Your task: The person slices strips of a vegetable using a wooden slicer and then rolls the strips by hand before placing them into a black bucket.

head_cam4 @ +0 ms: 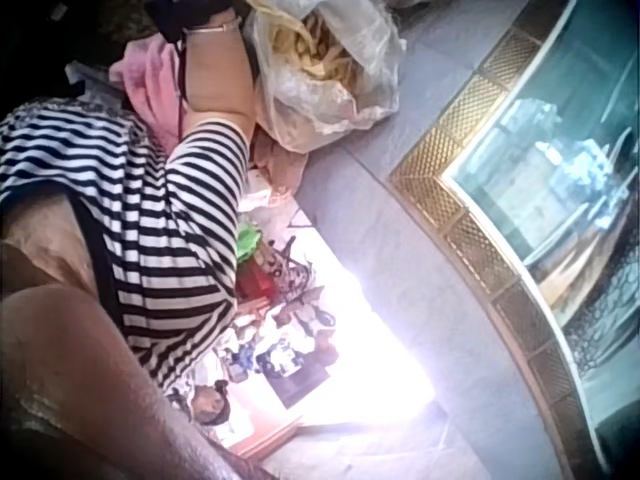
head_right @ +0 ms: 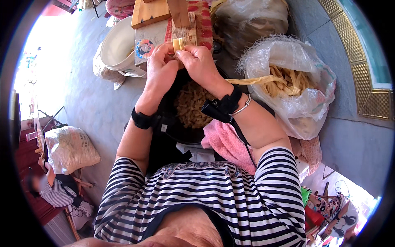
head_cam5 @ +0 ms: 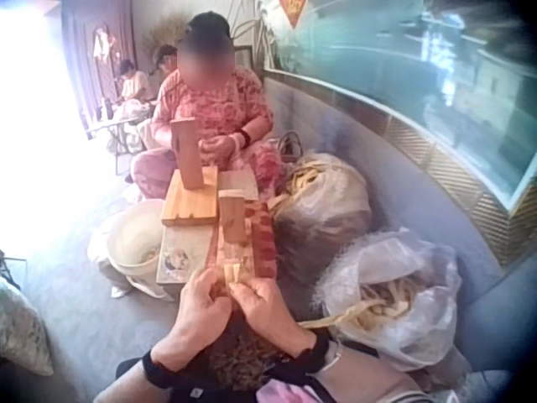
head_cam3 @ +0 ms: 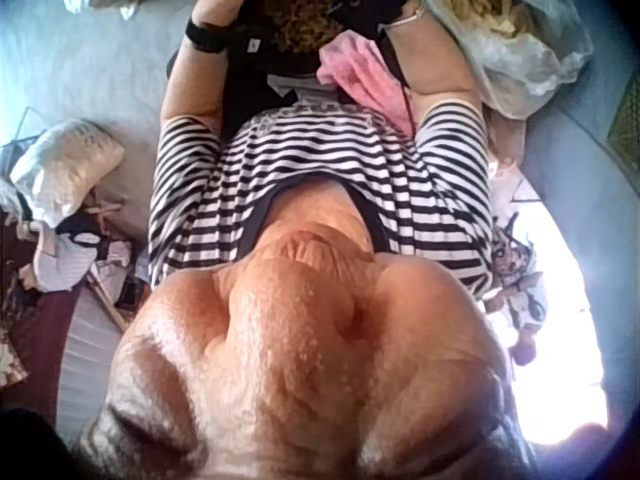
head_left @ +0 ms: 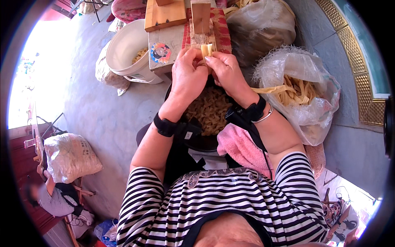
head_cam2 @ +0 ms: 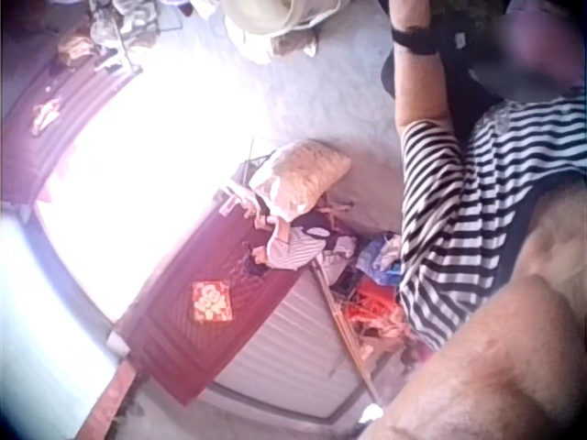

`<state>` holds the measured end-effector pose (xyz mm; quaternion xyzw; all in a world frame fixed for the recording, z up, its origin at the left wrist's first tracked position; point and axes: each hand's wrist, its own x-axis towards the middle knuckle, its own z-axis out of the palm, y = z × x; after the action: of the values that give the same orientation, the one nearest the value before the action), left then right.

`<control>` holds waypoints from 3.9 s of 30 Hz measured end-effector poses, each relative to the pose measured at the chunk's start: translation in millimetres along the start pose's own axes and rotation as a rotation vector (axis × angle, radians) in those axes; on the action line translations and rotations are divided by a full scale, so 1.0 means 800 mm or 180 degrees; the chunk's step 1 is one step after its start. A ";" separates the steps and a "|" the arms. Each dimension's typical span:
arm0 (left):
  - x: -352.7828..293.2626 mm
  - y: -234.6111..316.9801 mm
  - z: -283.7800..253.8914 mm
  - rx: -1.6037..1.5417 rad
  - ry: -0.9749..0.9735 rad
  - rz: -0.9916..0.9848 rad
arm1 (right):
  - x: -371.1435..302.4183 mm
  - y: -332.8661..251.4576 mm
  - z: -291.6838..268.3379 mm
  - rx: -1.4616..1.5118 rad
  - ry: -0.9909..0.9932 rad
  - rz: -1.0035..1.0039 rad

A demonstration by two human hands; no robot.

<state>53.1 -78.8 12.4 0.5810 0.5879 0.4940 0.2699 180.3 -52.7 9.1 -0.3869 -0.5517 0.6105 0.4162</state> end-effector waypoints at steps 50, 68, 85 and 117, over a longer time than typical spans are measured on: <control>0.006 0.008 -0.047 0.0575 -0.1313 0.0859 | 0.007 -0.016 -0.046 -0.0887 -0.0914 -0.0867; 0.073 -0.049 -0.021 0.1573 -0.0395 0.0246 | 0.095 0.020 -0.050 -0.2863 0.0317 -0.0861; 0.016 0.008 -0.012 -0.3721 0.0080 -0.0670 | 0.018 -0.013 -0.009 0.0050 -0.1208 0.0342; 0.000 0.005 -0.018 0.0234 0.0128 0.0852 | 0.002 -0.023 -0.012 0.0382 -0.0814 0.0273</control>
<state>41.6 -83.6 21.3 0.6537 0.5280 0.5152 0.1683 190.4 -47.2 26.3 -0.3036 -0.5457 0.7039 0.3386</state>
